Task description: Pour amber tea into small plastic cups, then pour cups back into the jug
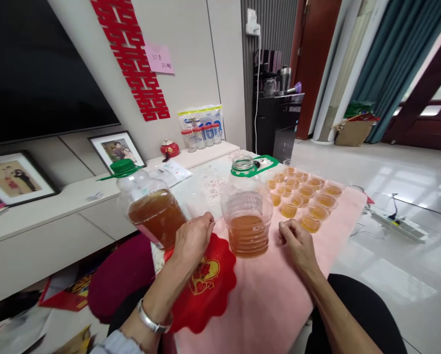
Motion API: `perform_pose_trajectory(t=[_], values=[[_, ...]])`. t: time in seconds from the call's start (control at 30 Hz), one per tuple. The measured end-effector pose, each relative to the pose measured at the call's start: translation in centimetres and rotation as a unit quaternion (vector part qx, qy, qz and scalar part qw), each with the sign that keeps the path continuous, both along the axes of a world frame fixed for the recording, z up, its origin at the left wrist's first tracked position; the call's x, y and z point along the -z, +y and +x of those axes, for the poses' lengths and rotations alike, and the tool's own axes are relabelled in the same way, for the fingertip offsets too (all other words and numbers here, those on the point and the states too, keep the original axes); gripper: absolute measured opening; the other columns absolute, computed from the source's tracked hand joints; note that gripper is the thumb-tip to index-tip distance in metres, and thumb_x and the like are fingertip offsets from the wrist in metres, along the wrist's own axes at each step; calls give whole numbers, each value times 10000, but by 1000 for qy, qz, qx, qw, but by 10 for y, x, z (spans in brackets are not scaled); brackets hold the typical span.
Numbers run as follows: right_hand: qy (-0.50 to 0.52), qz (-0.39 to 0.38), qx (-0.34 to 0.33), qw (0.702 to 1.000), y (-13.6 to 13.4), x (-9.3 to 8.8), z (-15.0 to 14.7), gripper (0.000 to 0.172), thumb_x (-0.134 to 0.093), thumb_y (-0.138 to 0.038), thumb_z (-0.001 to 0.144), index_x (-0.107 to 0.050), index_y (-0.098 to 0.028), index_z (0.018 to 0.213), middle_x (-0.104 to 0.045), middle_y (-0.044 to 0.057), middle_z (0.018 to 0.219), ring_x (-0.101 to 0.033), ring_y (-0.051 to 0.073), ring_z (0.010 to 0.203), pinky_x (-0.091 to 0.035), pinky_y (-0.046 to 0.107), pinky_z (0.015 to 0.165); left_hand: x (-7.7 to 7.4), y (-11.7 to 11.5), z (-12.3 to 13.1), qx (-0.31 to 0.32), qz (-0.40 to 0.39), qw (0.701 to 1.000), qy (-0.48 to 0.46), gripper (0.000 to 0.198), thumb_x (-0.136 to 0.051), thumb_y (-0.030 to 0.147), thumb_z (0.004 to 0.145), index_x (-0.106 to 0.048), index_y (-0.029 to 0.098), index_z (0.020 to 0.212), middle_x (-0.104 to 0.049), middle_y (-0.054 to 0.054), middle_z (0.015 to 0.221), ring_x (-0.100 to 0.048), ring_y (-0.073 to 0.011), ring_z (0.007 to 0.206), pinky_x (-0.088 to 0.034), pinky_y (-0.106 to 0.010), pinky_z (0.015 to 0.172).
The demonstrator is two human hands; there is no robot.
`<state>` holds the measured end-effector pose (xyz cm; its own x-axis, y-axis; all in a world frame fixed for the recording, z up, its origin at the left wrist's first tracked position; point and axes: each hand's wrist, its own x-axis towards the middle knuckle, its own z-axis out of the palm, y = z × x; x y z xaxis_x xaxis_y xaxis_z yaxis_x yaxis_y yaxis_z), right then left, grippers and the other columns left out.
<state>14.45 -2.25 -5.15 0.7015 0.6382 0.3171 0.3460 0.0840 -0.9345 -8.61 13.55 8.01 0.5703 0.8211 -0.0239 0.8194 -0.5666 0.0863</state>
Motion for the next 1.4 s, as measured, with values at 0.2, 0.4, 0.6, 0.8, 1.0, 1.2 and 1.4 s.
perform_pose_trajectory(t=[0.2,0.4,0.6,0.8,1.0,1.2,1.4], values=[[13,-3,0,1000,-2,-2,4,454,-660,-591,1040,-629,-207,798,-599,-61,703,-584,116,646,-530,296,665,-6,-20,-47,-14,-37,999,-27,289,-442,324,1125,-711,228,1172,-821,-32,1103,-773,-220,1059,-475,-310,873],[52,7,-11,999,0,-6,5,393,-702,-576,1012,-682,-200,904,-674,-31,811,-652,146,755,-571,347,770,13,-37,-85,-11,-82,996,-36,245,-489,287,1107,-713,219,1034,-779,10,968,-732,-170,924,-454,-282,795],[102,29,-50,993,6,-4,4,363,-753,-557,976,-718,-201,1043,-738,15,998,-696,181,909,-591,412,897,29,-39,-94,-17,-97,994,-41,269,-504,304,1101,-749,208,1045,-786,-30,1026,-754,-216,993,-523,-322,852],[141,50,-133,980,7,-7,0,444,-796,-574,928,-747,-292,1267,-774,54,1296,-719,257,1183,-566,490,1077,38,-39,-97,-30,-96,993,-69,370,-494,314,1097,-747,279,1365,-795,-60,1296,-774,-256,1184,-611,-375,981],[146,58,-187,970,6,-25,-11,654,-842,-556,885,-660,-367,1484,-649,51,1599,-547,337,1527,-453,537,1266,25,-50,-105,-42,-89,989,-113,541,-466,326,1039,-620,270,1555,-792,-75,1323,-767,-297,1231,-640,-476,1037],[158,53,-240,956,8,-35,-21,978,-908,-554,830,-429,-381,1665,-452,76,1764,-478,354,1593,-408,605,1310,16,-83,-70,-69,-145,939,-304,720,-526,547,921,-571,234,1568,-702,-129,1466,-733,-331,1269,-603,-569,1126],[143,46,-267,952,10,-36,-25,1162,-935,-609,780,-302,-366,1724,-366,97,1808,-419,364,1629,-360,622,1337,41,-100,-2,-35,-316,821,-475,1172,-757,593,763,-221,165,1713,-254,-199,1822,-332,-381,1682,-366,-601,1362]])
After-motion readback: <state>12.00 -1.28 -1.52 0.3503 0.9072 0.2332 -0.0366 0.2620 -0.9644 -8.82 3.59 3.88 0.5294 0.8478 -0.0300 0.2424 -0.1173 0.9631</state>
